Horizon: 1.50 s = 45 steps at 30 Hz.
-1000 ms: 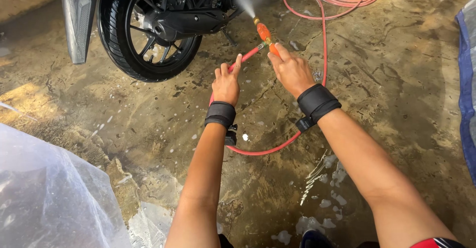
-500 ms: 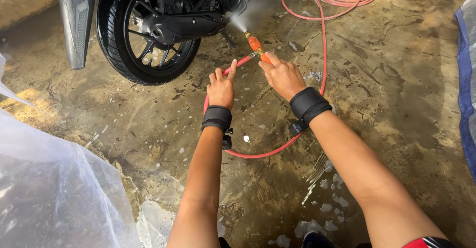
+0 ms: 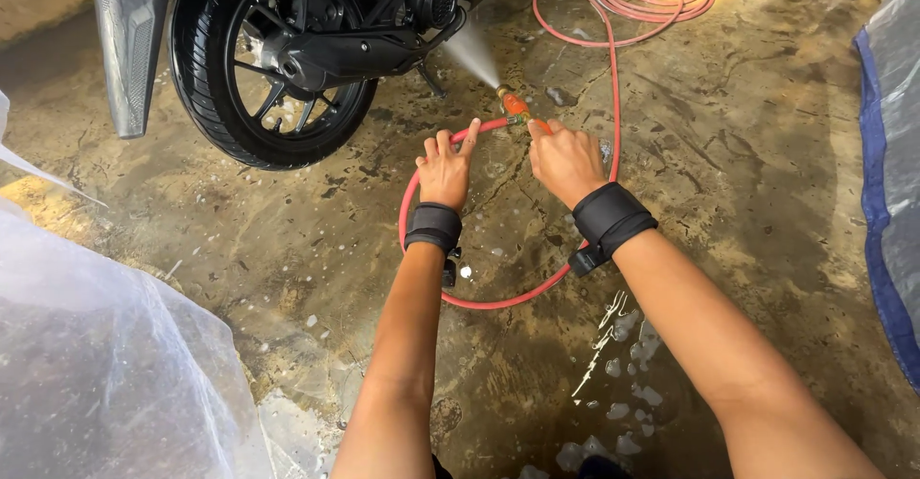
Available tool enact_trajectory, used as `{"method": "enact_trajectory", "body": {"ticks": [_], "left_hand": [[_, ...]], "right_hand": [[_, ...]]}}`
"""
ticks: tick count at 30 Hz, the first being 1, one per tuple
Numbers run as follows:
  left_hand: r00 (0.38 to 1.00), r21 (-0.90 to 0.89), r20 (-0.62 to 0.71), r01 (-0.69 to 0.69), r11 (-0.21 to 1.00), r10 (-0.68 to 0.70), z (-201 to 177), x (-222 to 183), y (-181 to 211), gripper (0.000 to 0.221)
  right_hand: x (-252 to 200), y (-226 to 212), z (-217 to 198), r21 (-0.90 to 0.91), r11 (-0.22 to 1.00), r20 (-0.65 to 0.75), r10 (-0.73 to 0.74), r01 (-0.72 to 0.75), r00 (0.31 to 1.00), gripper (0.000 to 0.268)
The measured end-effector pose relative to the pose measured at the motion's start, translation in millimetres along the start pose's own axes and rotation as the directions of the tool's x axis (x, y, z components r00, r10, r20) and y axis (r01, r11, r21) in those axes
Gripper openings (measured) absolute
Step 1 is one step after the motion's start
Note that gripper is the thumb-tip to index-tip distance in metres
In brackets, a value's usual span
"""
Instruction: The person uses a high-pressure water hose to clean a black motorcycle. They spray water on the wheels, engine, seat, and body panels, moving around the vehicle to ensure all sides are rinsed.
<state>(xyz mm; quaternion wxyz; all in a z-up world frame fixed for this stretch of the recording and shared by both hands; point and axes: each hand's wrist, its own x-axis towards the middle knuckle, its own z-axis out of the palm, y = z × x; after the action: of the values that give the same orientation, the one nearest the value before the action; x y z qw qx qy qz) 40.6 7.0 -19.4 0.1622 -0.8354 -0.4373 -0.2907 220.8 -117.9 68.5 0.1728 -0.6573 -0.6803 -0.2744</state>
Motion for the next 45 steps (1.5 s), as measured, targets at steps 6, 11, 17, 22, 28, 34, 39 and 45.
{"method": "enact_trajectory", "body": {"ticks": [6, 11, 17, 22, 28, 34, 39, 45], "left_hand": [[0.999, 0.033, 0.004, -0.053, 0.998, 0.053, 6.2, -3.6, 2.5, 0.077], [0.992, 0.075, 0.074, -0.105, 0.992, 0.099, 16.8, -16.3, -1.5, 0.078], [0.986, 0.069, 0.156, -0.068, 0.995, 0.057, 13.8, -29.1, -19.3, 0.08], [0.989, 0.063, 0.144, -0.026, 0.998, 0.017, 6.4, -39.8, -39.3, 0.081], [0.978, 0.045, 0.206, -0.005, 0.999, -0.004, 8.6, -55.8, -64.1, 0.082], [0.964, 0.054, 0.263, 0.015, 0.998, -0.029, 15.6, -71.5, -86.2, 0.081], [0.947, 0.02, 0.312, 0.072, 0.997, -0.075, 24.5, -79.1, -100.8, 0.081], [0.946, 0.012, 0.31, 0.095, 0.995, -0.094, 36.1, -81.9, -107.5, 0.083]], "right_hand": [[2.8, 8.0, 25.3, -0.097, 0.992, 0.277, 0.108, -0.084, 0.955, 0.047], [7.9, -2.0, 0.5, 0.162, 0.91, 0.587, 0.222, -0.382, 0.779, 0.035], [0.5, 4.1, 69.5, 0.312, 0.905, 0.484, 0.11, -0.288, 0.868, 0.045], [2.9, -28.3, 58.8, 0.336, 0.891, 0.483, 0.115, -0.305, 0.868, 0.052], [-8.4, -55.9, 102.6, 0.329, 0.915, 0.389, 0.094, -0.234, 0.916, 0.052], [-6.0, -80.3, 117.4, 0.345, 0.904, 0.46, 0.071, -0.252, 0.885, 0.043], [-3.5, -92.9, 139.1, 0.348, 0.911, 0.418, 0.06, -0.221, 0.906, 0.049], [-2.2, -106.5, 143.3, 0.281, 0.927, 0.427, 0.112, -0.25, 0.897, 0.05]]}}
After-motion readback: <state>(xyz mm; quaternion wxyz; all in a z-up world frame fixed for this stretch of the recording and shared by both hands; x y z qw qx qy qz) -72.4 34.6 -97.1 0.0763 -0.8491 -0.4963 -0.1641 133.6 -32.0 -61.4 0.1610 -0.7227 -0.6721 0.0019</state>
